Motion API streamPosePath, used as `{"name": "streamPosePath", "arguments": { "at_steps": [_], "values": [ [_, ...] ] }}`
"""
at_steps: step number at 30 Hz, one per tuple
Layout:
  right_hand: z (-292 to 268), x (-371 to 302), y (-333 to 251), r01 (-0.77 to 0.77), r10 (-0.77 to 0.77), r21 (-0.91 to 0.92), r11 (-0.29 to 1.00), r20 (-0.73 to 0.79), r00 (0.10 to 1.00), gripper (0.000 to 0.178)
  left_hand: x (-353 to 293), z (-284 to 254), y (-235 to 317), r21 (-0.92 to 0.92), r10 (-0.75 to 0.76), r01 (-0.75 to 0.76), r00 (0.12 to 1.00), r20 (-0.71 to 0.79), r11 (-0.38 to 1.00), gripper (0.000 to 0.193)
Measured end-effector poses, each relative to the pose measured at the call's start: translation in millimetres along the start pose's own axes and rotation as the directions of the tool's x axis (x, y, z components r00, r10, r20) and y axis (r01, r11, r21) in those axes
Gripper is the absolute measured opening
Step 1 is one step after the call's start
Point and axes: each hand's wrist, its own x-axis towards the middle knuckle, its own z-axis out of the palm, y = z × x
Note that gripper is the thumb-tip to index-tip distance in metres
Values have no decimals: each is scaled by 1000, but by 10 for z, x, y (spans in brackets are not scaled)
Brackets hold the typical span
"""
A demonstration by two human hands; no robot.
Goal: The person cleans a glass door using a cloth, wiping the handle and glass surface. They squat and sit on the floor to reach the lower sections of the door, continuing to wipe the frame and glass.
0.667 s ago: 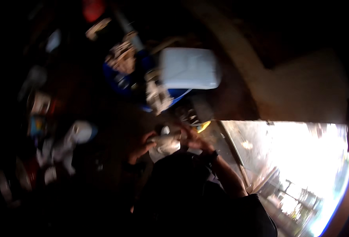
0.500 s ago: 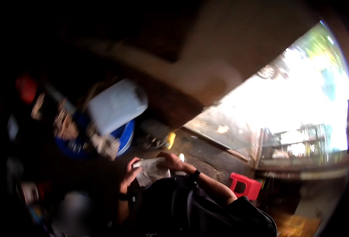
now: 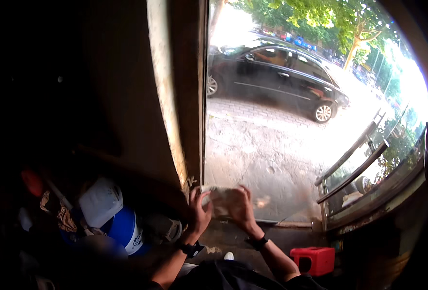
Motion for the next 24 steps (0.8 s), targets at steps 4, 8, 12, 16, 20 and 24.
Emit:
{"name": "streamPosePath", "arguments": {
  "at_steps": [4,8,12,16,20,24],
  "values": [
    [-1233,1323,-769,290,-341,-193,937,-340,876,53,1567,129,1362,1,248,-253,947,-203,967,56],
    [-2167,2805,-1713,598,-771,-494,631,-484,414,55,3339,-267,2525,310,615,-531,674,-410,788,66],
    [-2684,3839,-2198,559,-860,-658,505,-440,259,47,4618,-687,3276,520,805,-615,454,-382,593,72],
    [-2730,4023,-2156,362,-913,-889,279,-128,388,51,4839,-573,3118,792,908,-481,361,-212,376,63],
    [-2881,4125,-1991,384,-925,-902,197,-41,378,50,4627,-547,3043,637,936,-686,272,-223,351,55],
    [-2595,4482,-2362,609,-989,-780,145,-134,64,50,4833,-826,2881,881,972,-450,232,-42,145,66]
  ]
}}
